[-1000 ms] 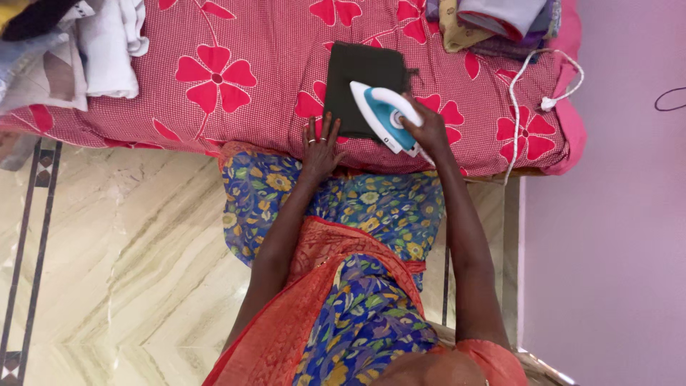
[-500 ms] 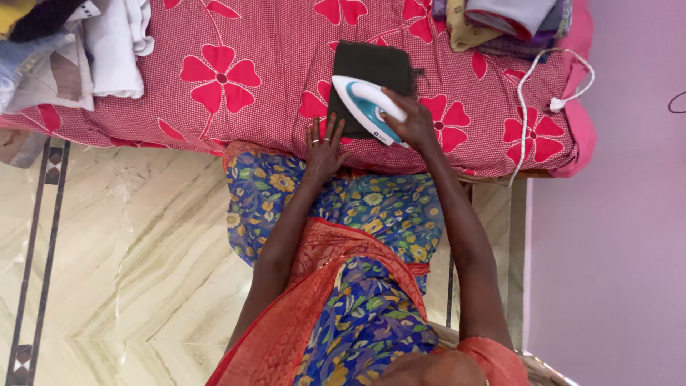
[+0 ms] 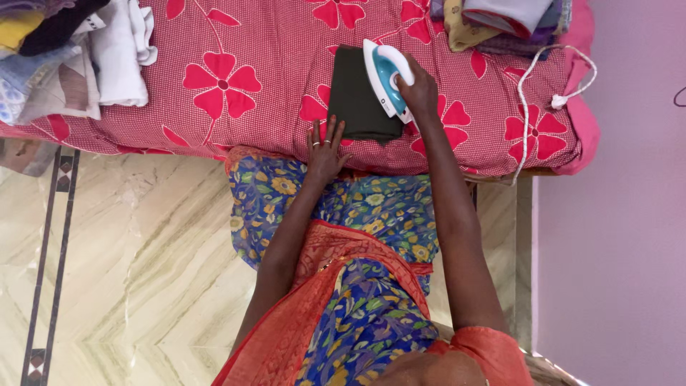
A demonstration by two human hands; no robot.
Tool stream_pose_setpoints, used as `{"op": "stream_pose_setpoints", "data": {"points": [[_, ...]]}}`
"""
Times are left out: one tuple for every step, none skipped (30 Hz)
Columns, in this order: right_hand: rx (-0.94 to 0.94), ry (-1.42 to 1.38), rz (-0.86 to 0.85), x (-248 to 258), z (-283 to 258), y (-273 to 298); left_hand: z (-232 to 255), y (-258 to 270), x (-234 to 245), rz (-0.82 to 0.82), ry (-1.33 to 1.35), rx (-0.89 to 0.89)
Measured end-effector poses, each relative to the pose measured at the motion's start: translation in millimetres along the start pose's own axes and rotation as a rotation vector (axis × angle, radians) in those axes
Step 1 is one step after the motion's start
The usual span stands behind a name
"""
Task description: The person irons a purple polka-dotted cloth and a dark green cloth on a floral-patterned ironing board. They use a handheld electric iron to smooth each item, folding them after ironing.
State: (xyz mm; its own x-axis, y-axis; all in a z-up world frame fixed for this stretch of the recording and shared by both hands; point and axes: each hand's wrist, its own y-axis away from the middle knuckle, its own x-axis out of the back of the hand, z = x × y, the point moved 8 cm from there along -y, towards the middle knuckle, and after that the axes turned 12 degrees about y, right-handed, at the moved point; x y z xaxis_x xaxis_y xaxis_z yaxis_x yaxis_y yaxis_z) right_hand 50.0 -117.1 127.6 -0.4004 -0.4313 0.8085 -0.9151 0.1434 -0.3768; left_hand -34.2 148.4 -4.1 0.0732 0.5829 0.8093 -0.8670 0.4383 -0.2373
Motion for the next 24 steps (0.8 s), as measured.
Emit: {"op": "stream_pose_setpoints", "data": {"points": [[-0.037, 0.007, -0.011, 1, 11, 0, 0, -1, -1, -0.012, -0.004, 0.005], [-0.075, 0.015, -0.023, 2, 20, 1, -1, -2, -1, -0.023, -0.008, 0.011], [-0.101, 0.035, -0.018, 6, 27, 4, -1, -2, -2, -0.044, -0.024, 0.023], [-0.128, 0.054, -0.013, 9, 33, 10, -3, -2, -2, -0.064, -0.039, 0.035], [-0.155, 0.077, -0.009, 15, 39, 18, -3, -2, -4, -0.086, -0.052, 0.045], [-0.155, 0.054, 0.014, 24, 42, 25, -1, -2, -3, -0.076, -0.063, 0.034], [-0.152, 0.032, 0.035, 34, 44, 33, 0, -2, -2, -0.065, -0.073, 0.024], [-0.149, 0.010, 0.056, 43, 43, 41, 1, -1, -1, -0.053, -0.083, 0.014], [-0.192, -0.010, 0.037, 49, 44, 47, 1, 0, -1, -0.059, -0.085, 0.015], [-0.234, -0.030, 0.017, 56, 45, 52, 1, 1, 0, -0.064, -0.088, 0.016], [-0.276, -0.051, -0.002, 63, 44, 56, 1, 0, 0, -0.069, -0.092, 0.016], [-0.247, -0.048, 0.031, 73, 36, 59, 1, -2, 2, -0.063, -0.088, 0.013], [-0.221, -0.046, 0.059, 81, 26, 66, 1, -2, 3, -0.061, -0.085, 0.011], [-0.194, -0.043, 0.088, 88, 15, 70, 2, -1, 3, -0.060, -0.081, 0.009], [-0.153, -0.060, 0.103, 92, 3, 71, 2, -1, 2, -0.064, -0.089, 0.010], [-0.111, -0.078, 0.119, 95, -9, 72, 2, -1, 2, -0.067, -0.097, 0.011], [-0.068, -0.100, 0.133, 96, -23, 72, 1, 0, 2, -0.070, -0.109, 0.014], [-0.061, -0.074, 0.083, 91, -32, 71, 1, -1, 2, -0.064, -0.092, 0.011], [-0.052, -0.050, 0.035, 84, -42, 69, 1, -2, 2, -0.056, -0.077, 0.006], [-0.043, -0.027, -0.012, 75, -51, 69, 0, -3, 2, -0.048, -0.063, 0.002], [-0.020, -0.020, -0.025, 66, -59, 69, -1, -3, 1, -0.047, -0.066, 0.003], [0.003, -0.013, -0.037, 54, -66, 70, -2, -1, 0, -0.046, -0.068, 0.003], [0.028, -0.005, -0.048, 45, -70, 70, -3, -1, -1, -0.043, -0.071, 0.002], [0.043, -0.006, -0.060, 36, -71, 73, -4, -1, -2, -0.042, -0.061, 0.004]]}}
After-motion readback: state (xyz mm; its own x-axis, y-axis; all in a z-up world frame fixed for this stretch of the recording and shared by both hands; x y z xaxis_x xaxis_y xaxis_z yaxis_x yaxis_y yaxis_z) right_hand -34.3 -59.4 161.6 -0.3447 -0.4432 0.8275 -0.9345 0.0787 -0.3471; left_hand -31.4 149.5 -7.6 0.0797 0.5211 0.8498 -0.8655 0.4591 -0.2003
